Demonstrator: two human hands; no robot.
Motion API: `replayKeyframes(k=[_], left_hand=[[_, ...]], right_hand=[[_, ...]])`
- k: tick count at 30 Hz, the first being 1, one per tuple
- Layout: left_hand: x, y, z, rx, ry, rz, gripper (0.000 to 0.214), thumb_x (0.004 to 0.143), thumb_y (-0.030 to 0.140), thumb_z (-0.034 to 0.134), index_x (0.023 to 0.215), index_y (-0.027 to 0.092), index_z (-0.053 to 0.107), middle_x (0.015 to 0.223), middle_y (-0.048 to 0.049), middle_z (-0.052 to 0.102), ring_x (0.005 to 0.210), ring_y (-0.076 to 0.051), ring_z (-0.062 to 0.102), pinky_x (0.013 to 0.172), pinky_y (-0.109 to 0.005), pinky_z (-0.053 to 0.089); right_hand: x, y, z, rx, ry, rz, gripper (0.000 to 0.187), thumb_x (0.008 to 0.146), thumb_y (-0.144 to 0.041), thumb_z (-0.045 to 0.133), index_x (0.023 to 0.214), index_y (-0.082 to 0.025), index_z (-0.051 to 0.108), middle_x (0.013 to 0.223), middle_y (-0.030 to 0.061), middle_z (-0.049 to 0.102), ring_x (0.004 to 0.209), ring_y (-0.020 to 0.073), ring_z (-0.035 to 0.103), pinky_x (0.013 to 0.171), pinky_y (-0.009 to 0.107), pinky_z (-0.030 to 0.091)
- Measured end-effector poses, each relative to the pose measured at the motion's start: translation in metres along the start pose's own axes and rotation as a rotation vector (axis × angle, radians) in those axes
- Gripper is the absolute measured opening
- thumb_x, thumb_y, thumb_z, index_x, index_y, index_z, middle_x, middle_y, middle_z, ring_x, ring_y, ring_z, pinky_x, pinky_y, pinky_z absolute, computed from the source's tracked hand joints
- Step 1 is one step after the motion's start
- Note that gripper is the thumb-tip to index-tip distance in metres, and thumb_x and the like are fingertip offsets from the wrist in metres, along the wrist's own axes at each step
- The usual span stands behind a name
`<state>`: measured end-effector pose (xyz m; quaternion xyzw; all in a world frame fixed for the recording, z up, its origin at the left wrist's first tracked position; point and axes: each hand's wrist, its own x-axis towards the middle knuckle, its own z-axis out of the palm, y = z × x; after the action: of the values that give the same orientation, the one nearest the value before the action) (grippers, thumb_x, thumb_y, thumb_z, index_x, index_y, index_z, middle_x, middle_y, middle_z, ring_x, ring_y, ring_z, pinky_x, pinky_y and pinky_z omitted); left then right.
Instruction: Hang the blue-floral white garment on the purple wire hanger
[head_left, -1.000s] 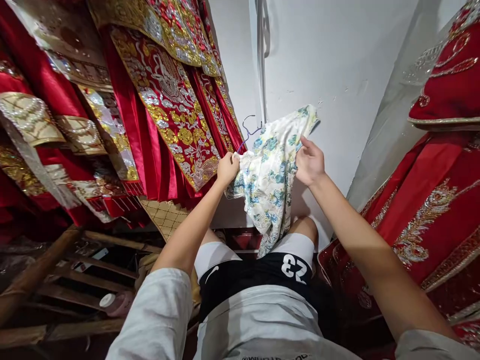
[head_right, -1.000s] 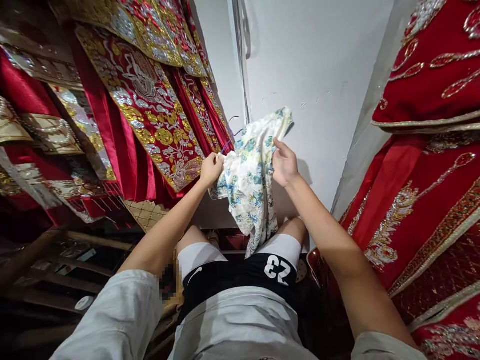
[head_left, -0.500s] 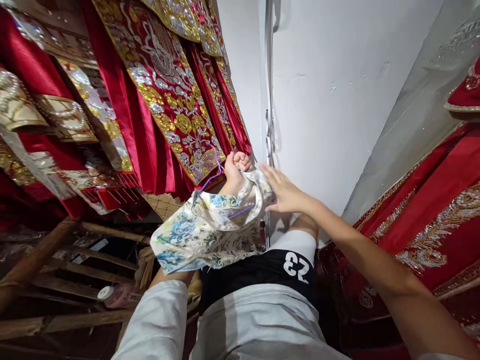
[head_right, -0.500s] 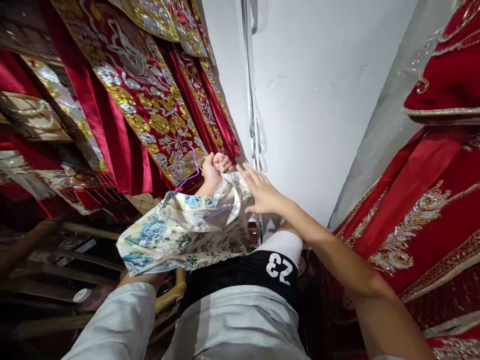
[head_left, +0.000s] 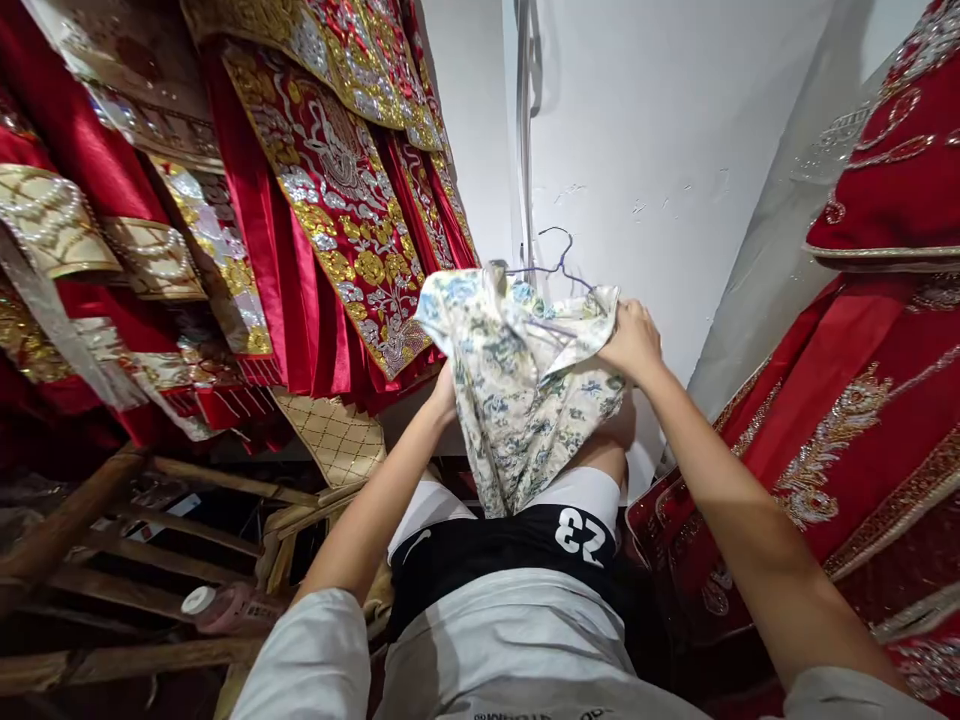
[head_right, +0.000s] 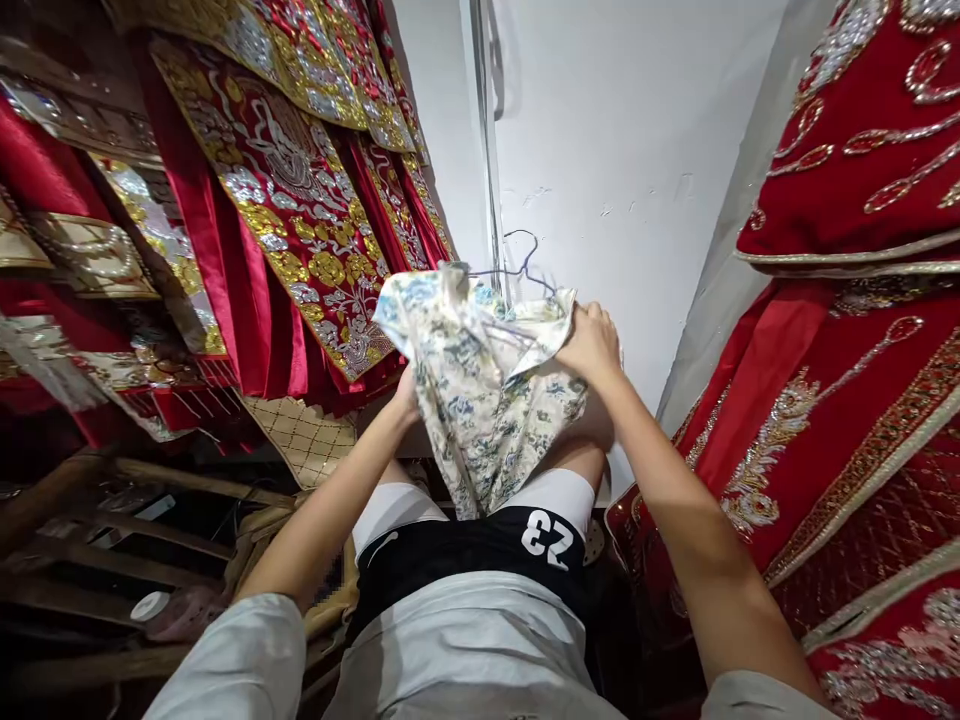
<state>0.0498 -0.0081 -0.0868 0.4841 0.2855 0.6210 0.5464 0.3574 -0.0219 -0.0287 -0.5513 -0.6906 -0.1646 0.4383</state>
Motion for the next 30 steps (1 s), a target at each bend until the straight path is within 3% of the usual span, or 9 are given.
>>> replayKeyframes(k=[3, 7, 13, 15, 18, 21, 22, 26, 30], left_hand=[[-0.015, -0.027, -0.009, -0.052, 0.137, 0.052, 0.064, 0.083, 0.072, 0.058, 0.115, 0.019, 0.071, 0.125, -0.0099, 0.072, 0.134, -0.033, 0.056, 0.115, -0.044, 0.044], [-0.039, -0.071, -0.005, 0.081, 0.283, 0.166, 0.059, 0.076, 0.056, 0.077, 0.119, 0.017, 0.069, 0.133, -0.0104, 0.069, 0.135, -0.031, 0.056, 0.115, -0.04, 0.044], [-0.087, -0.107, -0.003, 0.146, 0.331, -0.043, 0.059, 0.072, 0.038, 0.085, 0.123, 0.014, 0.068, 0.132, -0.017, 0.069, 0.125, -0.034, 0.064, 0.108, -0.046, 0.05], [-0.098, -0.11, -0.001, 0.167, 0.34, -0.089, 0.056, 0.073, 0.035, 0.085, 0.122, 0.014, 0.069, 0.133, -0.0176, 0.068, 0.127, -0.035, 0.063, 0.109, -0.045, 0.049], [-0.106, -0.114, 0.006, 0.198, 0.346, -0.061, 0.056, 0.071, 0.034, 0.086, 0.12, 0.013, 0.069, 0.132, -0.0173, 0.068, 0.128, -0.034, 0.062, 0.111, -0.043, 0.048], [-0.106, -0.118, 0.008, 0.226, 0.335, -0.008, 0.058, 0.067, 0.036, 0.087, 0.116, 0.011, 0.07, 0.126, -0.0181, 0.071, 0.123, -0.033, 0.065, 0.109, -0.044, 0.048], [-0.105, -0.12, 0.007, 0.235, 0.333, 0.01, 0.059, 0.065, 0.037, 0.087, 0.115, 0.01, 0.07, 0.124, -0.0184, 0.072, 0.12, -0.033, 0.067, 0.109, -0.045, 0.049], [-0.102, -0.12, 0.0, 0.29, 0.336, 0.061, 0.059, 0.063, 0.039, 0.086, 0.111, 0.008, 0.07, 0.121, -0.0184, 0.073, 0.115, -0.033, 0.069, 0.106, -0.044, 0.05], [-0.104, -0.119, 0.001, 0.4, 0.253, 0.104, 0.049, 0.07, 0.04, 0.082, 0.107, 0.009, 0.073, 0.115, -0.0156, 0.076, 0.113, -0.03, 0.07, 0.105, -0.042, 0.05]], right_hand=[[0.02, -0.007, 0.001, 0.023, -0.034, 0.037, 0.07, 0.075, -0.063, 0.07, 0.127, -0.017, 0.063, 0.107, 0.0167, 0.057, 0.102, 0.0377, 0.053, 0.089, 0.052, 0.046], [0.022, -0.039, 0.005, 0.078, -0.143, -0.158, 0.081, 0.071, -0.053, 0.078, 0.141, -0.021, 0.054, 0.127, 0.019, 0.055, 0.119, 0.0439, 0.05, 0.1, 0.063, 0.039], [-0.011, -0.062, -0.003, 0.637, -0.097, -0.261, 0.058, 0.077, -0.044, 0.076, 0.133, -0.03, 0.064, 0.141, 0.0077, 0.059, 0.136, 0.035, 0.047, 0.114, 0.059, 0.033], [-0.033, -0.066, 0.006, 0.95, -0.069, -0.144, 0.046, 0.084, -0.044, 0.071, 0.127, -0.029, 0.066, 0.133, 0.0064, 0.066, 0.128, 0.028, 0.057, 0.11, 0.051, 0.042], [-0.089, -0.081, 0.046, 1.251, 0.074, 0.234, 0.033, 0.089, -0.046, 0.061, 0.11, -0.022, 0.07, 0.106, 0.0072, 0.074, 0.1, 0.0214, 0.069, 0.088, 0.039, 0.054], [-0.158, -0.1, 0.103, 1.27, 0.194, 0.639, 0.033, 0.085, -0.051, 0.059, 0.082, -0.019, 0.063, 0.069, 0.0009, 0.065, 0.06, 0.0136, 0.058, 0.059, 0.027, 0.046], [-0.178, -0.105, 0.12, 1.252, 0.141, 0.701, 0.034, 0.082, -0.053, 0.063, 0.078, -0.02, 0.059, 0.062, -0.0022, 0.058, 0.053, 0.012, 0.051, 0.053, 0.026, 0.042], [-0.215, -0.108, 0.151, 1.283, -0.116, 0.686, 0.044, 0.082, -0.064, 0.058, 0.073, -0.022, 0.051, 0.058, -0.0039, 0.053, 0.052, 0.012, 0.047, 0.052, 0.026, 0.039], [-0.204, -0.097, 0.139, 1.219, -0.067, 0.703, 0.045, 0.085, -0.068, 0.055, 0.083, -0.024, 0.047, 0.06, -0.0065, 0.047, 0.053, 0.0123, 0.045, 0.053, 0.026, 0.039]])
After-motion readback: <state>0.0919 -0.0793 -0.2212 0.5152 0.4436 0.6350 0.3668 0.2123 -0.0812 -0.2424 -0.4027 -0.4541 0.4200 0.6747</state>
